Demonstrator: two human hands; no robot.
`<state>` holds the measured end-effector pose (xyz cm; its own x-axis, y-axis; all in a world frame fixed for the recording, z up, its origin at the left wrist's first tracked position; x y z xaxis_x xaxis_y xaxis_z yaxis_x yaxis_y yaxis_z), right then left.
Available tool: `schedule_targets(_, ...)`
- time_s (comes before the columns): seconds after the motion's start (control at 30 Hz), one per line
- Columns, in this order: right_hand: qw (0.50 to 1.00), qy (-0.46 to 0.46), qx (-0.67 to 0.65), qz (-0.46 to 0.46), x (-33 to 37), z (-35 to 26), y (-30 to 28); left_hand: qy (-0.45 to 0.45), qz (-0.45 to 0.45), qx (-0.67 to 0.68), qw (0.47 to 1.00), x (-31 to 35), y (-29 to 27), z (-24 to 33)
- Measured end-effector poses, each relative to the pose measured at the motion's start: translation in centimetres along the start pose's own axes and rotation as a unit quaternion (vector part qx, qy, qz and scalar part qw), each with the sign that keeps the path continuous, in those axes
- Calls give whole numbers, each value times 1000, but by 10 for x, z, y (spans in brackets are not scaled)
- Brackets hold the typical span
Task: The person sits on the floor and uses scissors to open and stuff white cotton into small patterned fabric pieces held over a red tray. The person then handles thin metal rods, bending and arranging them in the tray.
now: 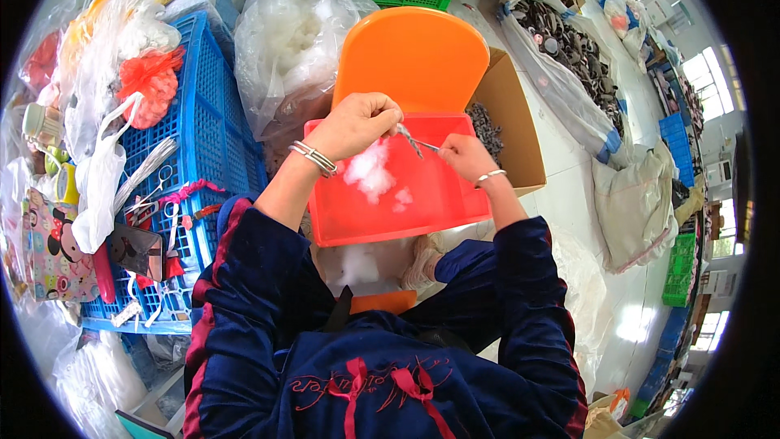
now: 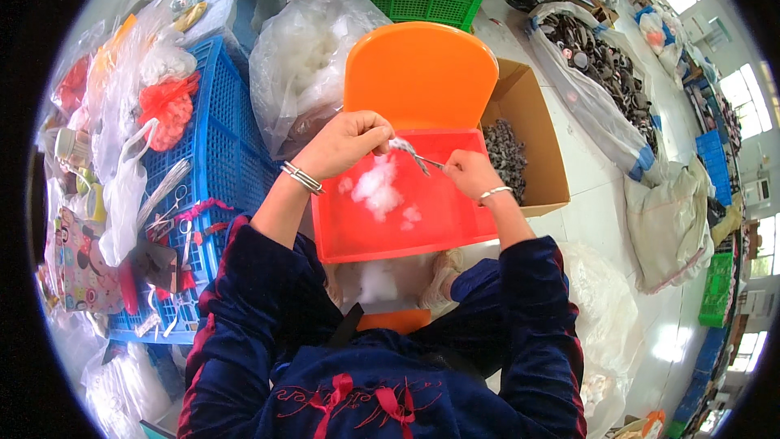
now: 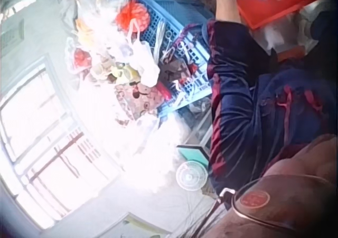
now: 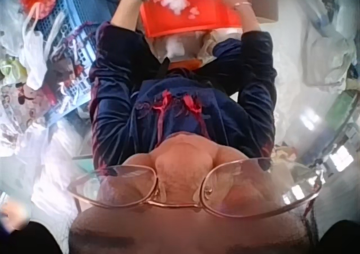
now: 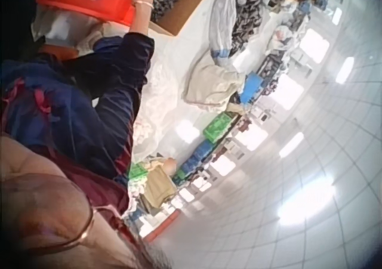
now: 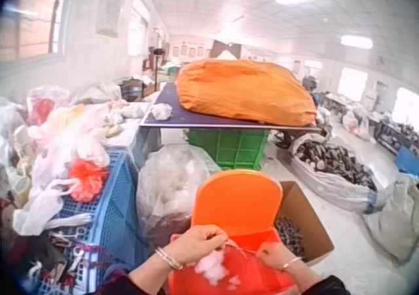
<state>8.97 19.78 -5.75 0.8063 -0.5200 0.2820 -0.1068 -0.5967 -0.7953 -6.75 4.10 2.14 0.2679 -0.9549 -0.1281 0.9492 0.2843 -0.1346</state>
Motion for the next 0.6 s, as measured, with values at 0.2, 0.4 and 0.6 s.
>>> schedule_targets(0.2,937,-12,-334,-102,47,-50,-45,3,-92,-17,996,4,17,-2)
schedule_targets(0.4,911,-28,-390,-133,59,-68,-45,-41,-145,118,982,13,42,14)
schedule_targets(0.6,918,-37,-375,-126,55,-66,-46,-25,-92,118,988,8,34,12)
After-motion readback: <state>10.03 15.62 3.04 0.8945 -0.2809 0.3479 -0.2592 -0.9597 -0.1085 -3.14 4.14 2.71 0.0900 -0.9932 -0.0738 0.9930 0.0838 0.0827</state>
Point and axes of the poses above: each hand's wrist, its own x-axis away from the middle knuckle, its own y-axis out of the palm, z = x × y, the point moved 8 cm from there along -x, towards the middle knuckle, and after that the axes turned 10 degrees about y, right-handed, at the moved point
